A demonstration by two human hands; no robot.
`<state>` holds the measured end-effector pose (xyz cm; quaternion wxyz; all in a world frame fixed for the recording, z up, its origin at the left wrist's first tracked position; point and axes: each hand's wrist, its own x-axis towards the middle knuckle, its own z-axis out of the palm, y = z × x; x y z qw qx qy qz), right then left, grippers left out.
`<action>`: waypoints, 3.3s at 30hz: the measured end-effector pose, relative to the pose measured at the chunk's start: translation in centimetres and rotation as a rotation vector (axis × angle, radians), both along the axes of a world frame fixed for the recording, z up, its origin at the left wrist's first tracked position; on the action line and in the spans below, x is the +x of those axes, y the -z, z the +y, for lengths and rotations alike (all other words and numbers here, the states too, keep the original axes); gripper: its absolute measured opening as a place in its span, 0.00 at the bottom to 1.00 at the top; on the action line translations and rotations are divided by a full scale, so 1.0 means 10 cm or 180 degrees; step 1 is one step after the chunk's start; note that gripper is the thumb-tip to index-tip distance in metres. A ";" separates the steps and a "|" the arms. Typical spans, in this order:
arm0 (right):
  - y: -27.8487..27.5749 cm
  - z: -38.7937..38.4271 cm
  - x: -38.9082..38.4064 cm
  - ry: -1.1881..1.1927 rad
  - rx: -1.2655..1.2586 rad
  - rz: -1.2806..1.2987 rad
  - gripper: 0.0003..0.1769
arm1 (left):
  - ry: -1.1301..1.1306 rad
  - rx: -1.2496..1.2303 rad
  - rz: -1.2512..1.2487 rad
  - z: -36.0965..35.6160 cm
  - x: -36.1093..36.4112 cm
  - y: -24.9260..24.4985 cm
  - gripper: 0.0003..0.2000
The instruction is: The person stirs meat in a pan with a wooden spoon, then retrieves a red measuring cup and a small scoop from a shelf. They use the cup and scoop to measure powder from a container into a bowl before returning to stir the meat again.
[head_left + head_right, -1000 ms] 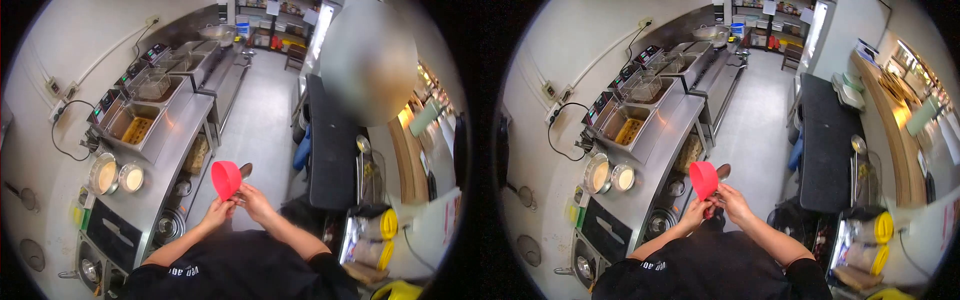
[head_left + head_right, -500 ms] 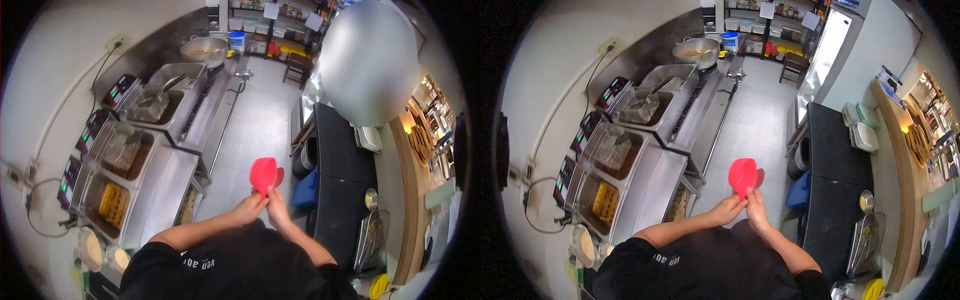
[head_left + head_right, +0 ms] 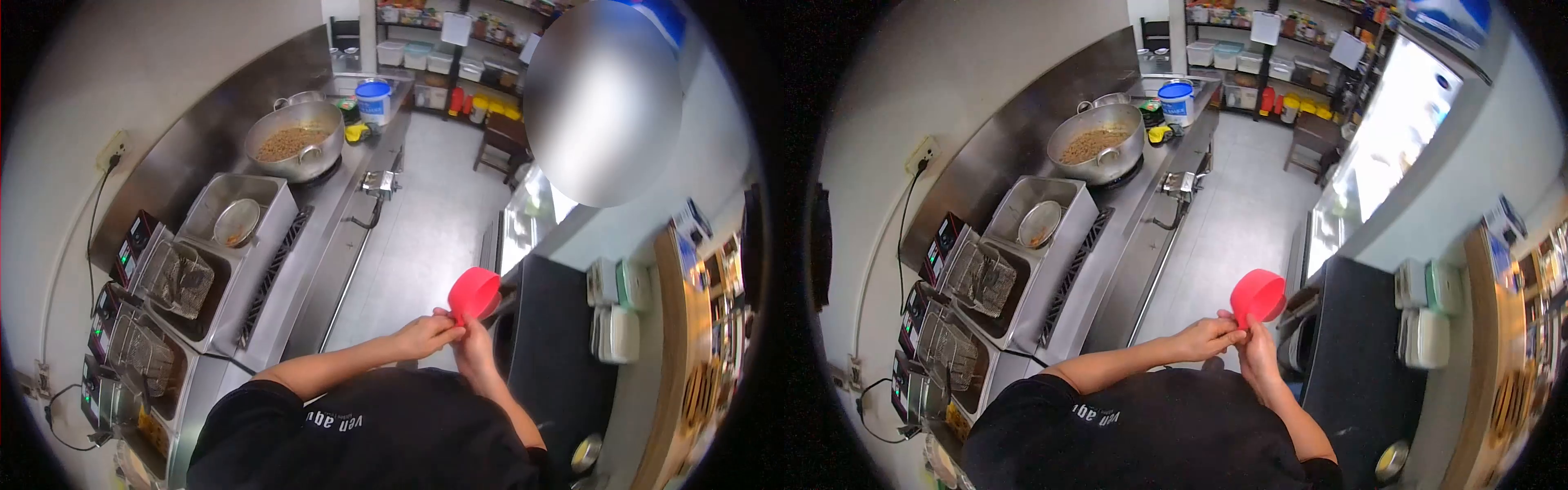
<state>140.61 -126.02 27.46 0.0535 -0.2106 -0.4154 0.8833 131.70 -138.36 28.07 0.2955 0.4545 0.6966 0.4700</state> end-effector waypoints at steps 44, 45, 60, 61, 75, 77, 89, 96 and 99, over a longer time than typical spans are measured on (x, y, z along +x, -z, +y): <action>0.46 5.13 -9.62 -0.3314 0.1321 -0.1160 0.17 | -0.6294 0.0609 -0.1313 2.51 -8.89 1.02 0.24; 0.49 5.08 -9.80 -0.3359 0.1449 -0.1179 0.17 | -0.6334 0.0413 -0.1026 2.53 -8.90 0.99 0.24; 1.08 3.66 -11.86 -0.3984 0.3458 0.0641 0.18 | -0.5021 -0.1883 0.1616 2.26 -9.69 0.49 0.10; 1.13 3.62 -11.92 -0.4125 0.4288 0.1307 0.20 | -0.4840 -0.1918 0.1685 2.31 -9.71 0.48 0.10; 1.63 3.36 -12.82 -0.5186 0.5283 0.3311 0.17 | -0.7337 -0.2416 0.0644 2.30 -8.78 1.67 0.14; 1.55 3.34 -12.81 -0.5255 0.5314 0.3245 0.17 | -0.6800 -0.2955 0.1039 2.40 -8.62 2.28 0.15; 0.54 3.54 -13.17 -0.6525 0.0126 -0.0328 0.36 | -0.7615 -0.1271 0.2327 3.53 -9.56 -0.16 0.16; 0.42 3.63 -13.21 -0.5479 0.1396 0.1473 0.22 | -0.6011 -0.0428 0.0599 4.22 -10.38 0.02 0.31; 0.66 4.00 -13.61 -0.5577 0.3709 0.3407 0.22 | -0.6152 -0.1830 0.1558 3.91 -10.12 0.02 0.35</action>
